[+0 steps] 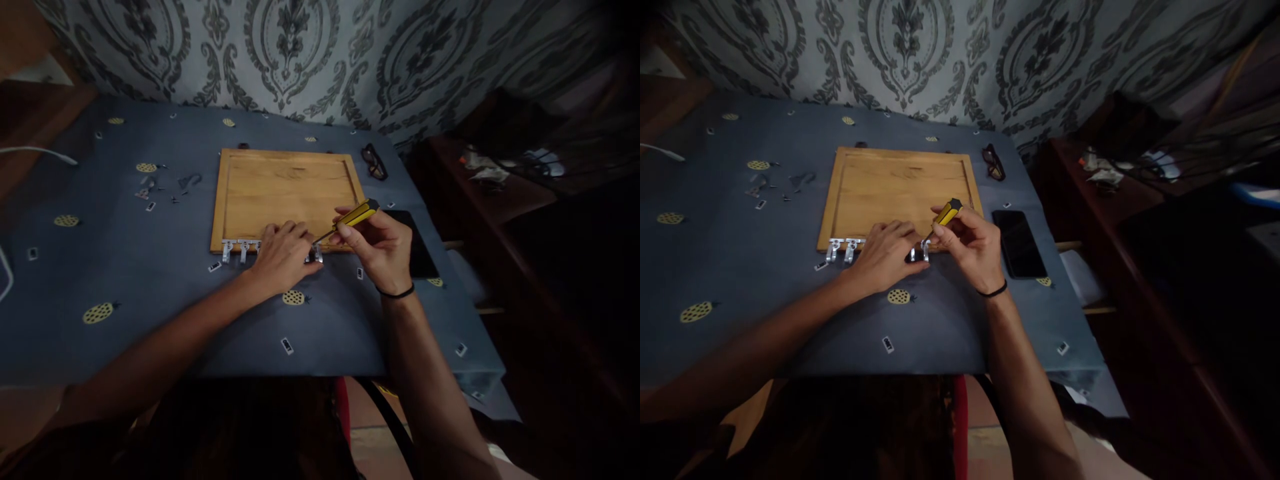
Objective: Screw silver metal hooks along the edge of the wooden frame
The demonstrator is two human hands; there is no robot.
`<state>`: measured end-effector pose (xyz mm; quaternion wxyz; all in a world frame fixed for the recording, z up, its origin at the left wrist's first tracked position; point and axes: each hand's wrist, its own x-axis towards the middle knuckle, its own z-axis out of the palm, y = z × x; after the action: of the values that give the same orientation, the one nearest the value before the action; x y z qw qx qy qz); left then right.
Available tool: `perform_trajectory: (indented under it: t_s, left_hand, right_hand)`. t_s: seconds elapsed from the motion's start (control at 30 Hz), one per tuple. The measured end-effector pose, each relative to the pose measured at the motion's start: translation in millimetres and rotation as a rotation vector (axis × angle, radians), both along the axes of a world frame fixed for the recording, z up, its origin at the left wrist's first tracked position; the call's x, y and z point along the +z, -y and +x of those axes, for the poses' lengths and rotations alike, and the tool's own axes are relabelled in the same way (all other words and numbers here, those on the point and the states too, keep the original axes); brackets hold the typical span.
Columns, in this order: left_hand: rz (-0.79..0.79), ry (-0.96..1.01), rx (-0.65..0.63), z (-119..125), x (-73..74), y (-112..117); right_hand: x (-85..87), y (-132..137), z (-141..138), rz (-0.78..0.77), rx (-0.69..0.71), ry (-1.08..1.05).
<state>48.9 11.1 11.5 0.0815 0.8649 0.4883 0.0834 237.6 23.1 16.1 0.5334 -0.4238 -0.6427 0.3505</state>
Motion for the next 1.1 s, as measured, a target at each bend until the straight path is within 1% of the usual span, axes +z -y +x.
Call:
perform_trajectory:
  t_s: [0.2,0.43,0.63,0.77,0.83,0.9,1.1]
  left_hand:
    - [-0.015,0.001,-0.004,0.5,0.0,-0.4]
    - [0.000,0.006,-0.001,0.7,-1.4,0.1]
    - [0.000,0.002,-0.010,-0.3,-0.2,0.1]
    - [-0.024,-0.008,-0.006,0.0,2.4,-0.6]
    - [-0.031,-0.011,-0.005,0.1,2.8,-1.0]
    - [-0.022,-0.009,-0.005,0.0,2.4,-1.3]
    - [0.015,-0.008,-0.004,-0.4,-1.5,-1.0]
  right_hand:
    - [5.3,1.8,0.1,-0.014,-0.037,0.061]
    - [-2.9,0.6,-5.9,0.079,-0.084,0.081]
    - [-5.8,0.4,-6.3,0.106,-0.111,0.042]
    - [-2.3,2.3,-4.5,0.165,-0.243,-0.046]
    - [-0.7,2.3,-3.0,0.184,-0.289,-0.049]
    - [-0.3,1.4,-1.8,0.176,-0.290,-0.028]
    - [-4.6,-1.0,-2.3,0.162,-0.228,0.013]
